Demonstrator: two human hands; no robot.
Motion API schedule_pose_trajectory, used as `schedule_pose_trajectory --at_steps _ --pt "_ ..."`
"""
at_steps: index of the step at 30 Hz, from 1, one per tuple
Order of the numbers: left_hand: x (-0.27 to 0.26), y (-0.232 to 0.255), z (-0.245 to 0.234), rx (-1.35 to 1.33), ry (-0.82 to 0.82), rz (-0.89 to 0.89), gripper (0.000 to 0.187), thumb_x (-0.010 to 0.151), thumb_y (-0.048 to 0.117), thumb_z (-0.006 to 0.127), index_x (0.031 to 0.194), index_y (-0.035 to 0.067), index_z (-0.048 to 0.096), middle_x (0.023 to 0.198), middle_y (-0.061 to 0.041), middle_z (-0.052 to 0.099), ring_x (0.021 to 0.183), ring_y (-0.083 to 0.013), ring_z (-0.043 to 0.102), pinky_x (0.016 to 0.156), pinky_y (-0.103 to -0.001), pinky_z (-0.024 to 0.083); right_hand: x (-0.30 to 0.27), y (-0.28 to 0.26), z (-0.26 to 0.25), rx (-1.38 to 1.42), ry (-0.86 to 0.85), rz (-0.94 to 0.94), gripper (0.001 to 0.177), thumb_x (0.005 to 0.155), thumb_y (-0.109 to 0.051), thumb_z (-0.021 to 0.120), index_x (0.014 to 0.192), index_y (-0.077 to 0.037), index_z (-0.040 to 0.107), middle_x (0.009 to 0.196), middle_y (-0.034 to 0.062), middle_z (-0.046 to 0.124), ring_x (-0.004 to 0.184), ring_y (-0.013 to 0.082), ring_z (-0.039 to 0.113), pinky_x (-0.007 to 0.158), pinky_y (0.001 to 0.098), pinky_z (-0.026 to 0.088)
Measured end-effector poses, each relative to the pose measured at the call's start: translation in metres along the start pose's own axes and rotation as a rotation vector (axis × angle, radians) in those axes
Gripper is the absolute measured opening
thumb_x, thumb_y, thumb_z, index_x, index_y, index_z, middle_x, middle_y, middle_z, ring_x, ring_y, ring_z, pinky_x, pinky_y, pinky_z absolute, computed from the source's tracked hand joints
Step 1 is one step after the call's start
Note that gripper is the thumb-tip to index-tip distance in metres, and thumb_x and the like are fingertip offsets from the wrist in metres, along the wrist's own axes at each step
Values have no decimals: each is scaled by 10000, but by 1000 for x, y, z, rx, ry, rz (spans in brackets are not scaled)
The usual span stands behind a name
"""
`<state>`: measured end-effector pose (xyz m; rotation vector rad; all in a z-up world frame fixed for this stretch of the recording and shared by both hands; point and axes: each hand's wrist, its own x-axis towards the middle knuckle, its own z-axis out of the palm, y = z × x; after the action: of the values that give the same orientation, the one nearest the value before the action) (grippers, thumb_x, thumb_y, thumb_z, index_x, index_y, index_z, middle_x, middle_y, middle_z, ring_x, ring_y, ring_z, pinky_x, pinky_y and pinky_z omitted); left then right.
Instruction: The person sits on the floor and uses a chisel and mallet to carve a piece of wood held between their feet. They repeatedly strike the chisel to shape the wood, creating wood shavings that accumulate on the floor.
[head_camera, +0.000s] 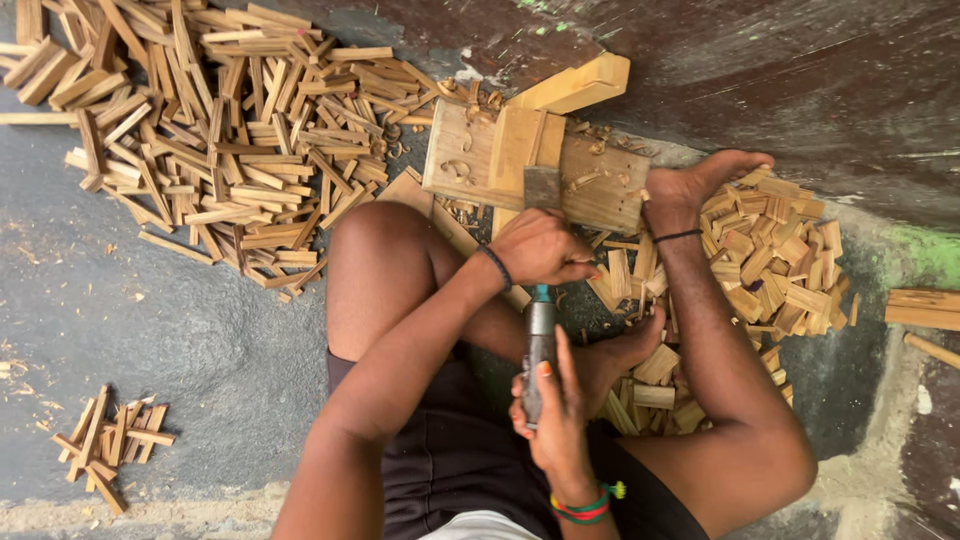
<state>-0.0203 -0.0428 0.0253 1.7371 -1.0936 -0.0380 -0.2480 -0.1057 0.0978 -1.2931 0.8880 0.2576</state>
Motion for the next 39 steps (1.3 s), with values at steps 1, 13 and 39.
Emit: schedule_pose_trajectory --at_steps 1,13,39 --pt "1 2 3 -10 -10 -41 380 877 430 763 664 126 682 615 -112 654 624 -350 662 588 -472 510 0 -3 -6 -7 -2 7 676 1010 -332 475 1632 -302 212 755 101 575 398 112 486 310 217 351" --pt "6 1 -4 -34 -90 -86 367 896 445 750 692 142 720 605 -99 661 574 -337 656 543 -464 490 -7 -12 6 50 -25 41 669 1005 -344 471 1620 -326 210 750 93 579 400 120 499 312 215 357" --pt "44 -43 -14 35 -185 -125 508 887 538 730 615 124 618 549 -41 630 542 -297 641 536 -450 472 43 -32 26 12 -53 -57 648 1019 -274 490 1614 -283 235 736 81 558 408 122 496 319 228 345"
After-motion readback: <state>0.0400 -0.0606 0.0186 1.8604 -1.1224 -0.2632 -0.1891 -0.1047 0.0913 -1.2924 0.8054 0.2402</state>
